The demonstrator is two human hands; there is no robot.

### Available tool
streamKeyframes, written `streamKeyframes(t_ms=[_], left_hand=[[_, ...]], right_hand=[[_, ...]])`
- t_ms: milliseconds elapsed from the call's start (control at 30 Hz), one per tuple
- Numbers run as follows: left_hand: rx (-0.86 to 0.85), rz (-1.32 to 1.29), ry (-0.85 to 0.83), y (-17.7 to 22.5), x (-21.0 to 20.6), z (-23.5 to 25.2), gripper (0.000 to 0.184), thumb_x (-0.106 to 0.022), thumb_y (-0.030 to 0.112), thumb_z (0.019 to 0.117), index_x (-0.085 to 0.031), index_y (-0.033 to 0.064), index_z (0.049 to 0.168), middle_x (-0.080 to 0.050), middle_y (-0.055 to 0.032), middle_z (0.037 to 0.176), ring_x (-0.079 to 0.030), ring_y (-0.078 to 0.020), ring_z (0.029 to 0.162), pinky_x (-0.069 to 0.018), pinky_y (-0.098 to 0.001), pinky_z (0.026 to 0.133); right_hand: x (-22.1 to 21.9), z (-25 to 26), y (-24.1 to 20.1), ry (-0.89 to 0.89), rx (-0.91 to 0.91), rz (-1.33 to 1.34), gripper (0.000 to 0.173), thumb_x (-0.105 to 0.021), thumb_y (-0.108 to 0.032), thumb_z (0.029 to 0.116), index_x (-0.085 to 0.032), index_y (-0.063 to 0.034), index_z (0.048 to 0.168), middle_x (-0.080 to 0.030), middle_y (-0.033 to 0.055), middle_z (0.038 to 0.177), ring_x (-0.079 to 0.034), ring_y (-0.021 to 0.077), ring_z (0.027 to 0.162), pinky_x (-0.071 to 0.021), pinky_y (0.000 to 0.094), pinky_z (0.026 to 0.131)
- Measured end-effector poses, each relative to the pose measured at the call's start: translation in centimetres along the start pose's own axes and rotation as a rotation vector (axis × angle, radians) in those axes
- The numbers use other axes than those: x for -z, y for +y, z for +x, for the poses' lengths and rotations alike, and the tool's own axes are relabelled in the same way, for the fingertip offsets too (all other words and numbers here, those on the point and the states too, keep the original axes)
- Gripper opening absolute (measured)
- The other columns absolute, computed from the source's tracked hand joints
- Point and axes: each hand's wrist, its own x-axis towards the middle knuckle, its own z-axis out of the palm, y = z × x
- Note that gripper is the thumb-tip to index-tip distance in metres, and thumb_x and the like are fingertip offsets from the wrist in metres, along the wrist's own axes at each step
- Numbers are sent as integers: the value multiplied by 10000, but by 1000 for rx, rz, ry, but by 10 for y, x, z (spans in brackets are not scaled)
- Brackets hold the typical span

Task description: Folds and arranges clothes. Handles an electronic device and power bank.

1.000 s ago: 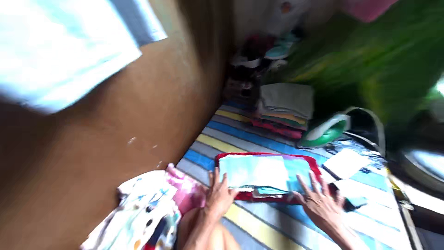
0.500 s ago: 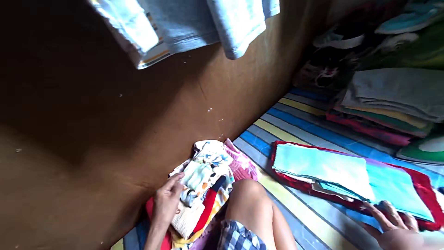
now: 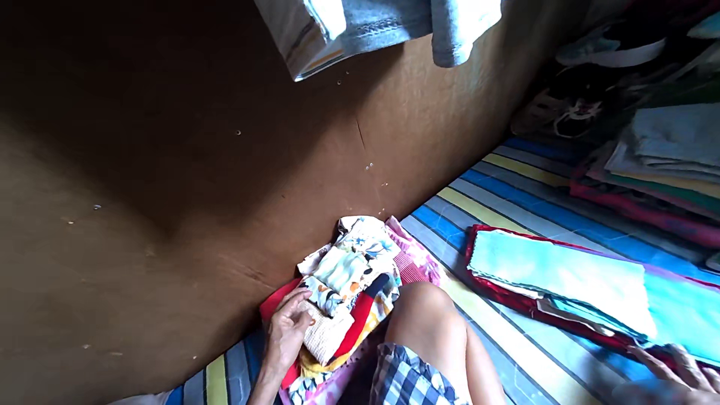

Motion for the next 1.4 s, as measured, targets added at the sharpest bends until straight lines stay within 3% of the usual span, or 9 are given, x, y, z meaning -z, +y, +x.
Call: streamKeyframes(t_ms=[267, 367, 500, 633, 700, 800, 933, 1133, 1400], left_hand=[[-159, 267, -127, 1, -9, 6, 365, -649, -51, 843, -725, -22, 1199, -613, -272, 1345, -573, -436, 1274, -451, -553, 1075], [-148, 283, -182, 5, -5, 7, 292, -623, -52, 864, -772, 3, 1109, -659, -248, 1277, -590, -429, 1233, -448, -547, 1063], [-8, 357, -425, 30, 15, 27, 282, -541, 11, 964, -759, 17, 1141, -643, -202, 1332, -565, -354, 1293, -411, -485, 1117], [-101, 361, -208, 44, 0, 45, 205, -584, 15, 979, -755, -20, 1086, -690, -206, 1221, -648, -339, 1169, -499, -481, 1019], [-103, 370, -234, 52, -13, 54, 241, -677, 74, 949, -730, -29, 1160, -683, -215, 1243, -646, -347, 1179, -495, -491, 1029], [41, 437, -398, 66, -33, 68, 543, -750, 287, 931, -621, -30, 1353, -600, -221, 1398, -558, -356, 1321, -401, -506, 1135], [115, 522, -484, 66, -51, 74, 602, -692, 344, 972, -557, -40, 1416, -563, -240, 1435, -499, -379, 1375, -347, -500, 1173], [180, 716, -455, 85, -71, 81, 615, -639, 471, 983, -620, -31, 1339, -624, -244, 1319, -542, -395, 1304, -407, -530, 1097], [241, 532, -400, 75, -57, 90, 328, -549, 241, 1058, -718, -37, 1103, -687, -263, 1095, -630, -405, 1113, -438, -568, 1009]], right_hand=[[-1, 2, 2, -18, -20, -14, 581, -689, -193, 943, -526, -5, 1467, -182, 382, 1619, -159, 629, 1474, -183, 836, 1059], [0, 1, 2, -21, -13, -17, 555, -688, -193, 946, -546, 7, 1444, -186, 389, 1615, -165, 645, 1463, -188, 840, 1052], [0, 2, 1, -19, -24, -8, 548, -689, -191, 945, -554, 2, 1439, -180, 386, 1618, -162, 641, 1466, -184, 838, 1058], [0, 1, 0, 0, 7, 3, 531, -694, -179, 940, -569, 23, 1416, -196, 412, 1598, -172, 663, 1449, -188, 851, 1040], [-1, 1, 2, 8, 17, 11, 529, -699, -170, 937, -573, 28, 1411, -203, 414, 1595, -173, 668, 1447, -187, 855, 1038], [-2, 2, 4, 2, 14, 7, 528, -705, -167, 935, -575, 30, 1408, -209, 406, 1597, -174, 664, 1448, -196, 852, 1035], [-3, 2, 4, 5, 5, 30, 524, -708, -158, 931, -579, 44, 1397, -203, 412, 1596, -162, 667, 1449, -191, 845, 1044], [1, 1, -6, 7, -13, 35, 498, -719, -123, 923, -596, 49, 1374, -212, 404, 1598, -170, 663, 1451, -193, 848, 1041], [5, -1, -4, 1, -37, 48, 481, -714, -144, 934, -610, 11, 1378, -231, 372, 1610, -179, 641, 1462, -191, 849, 1040]])
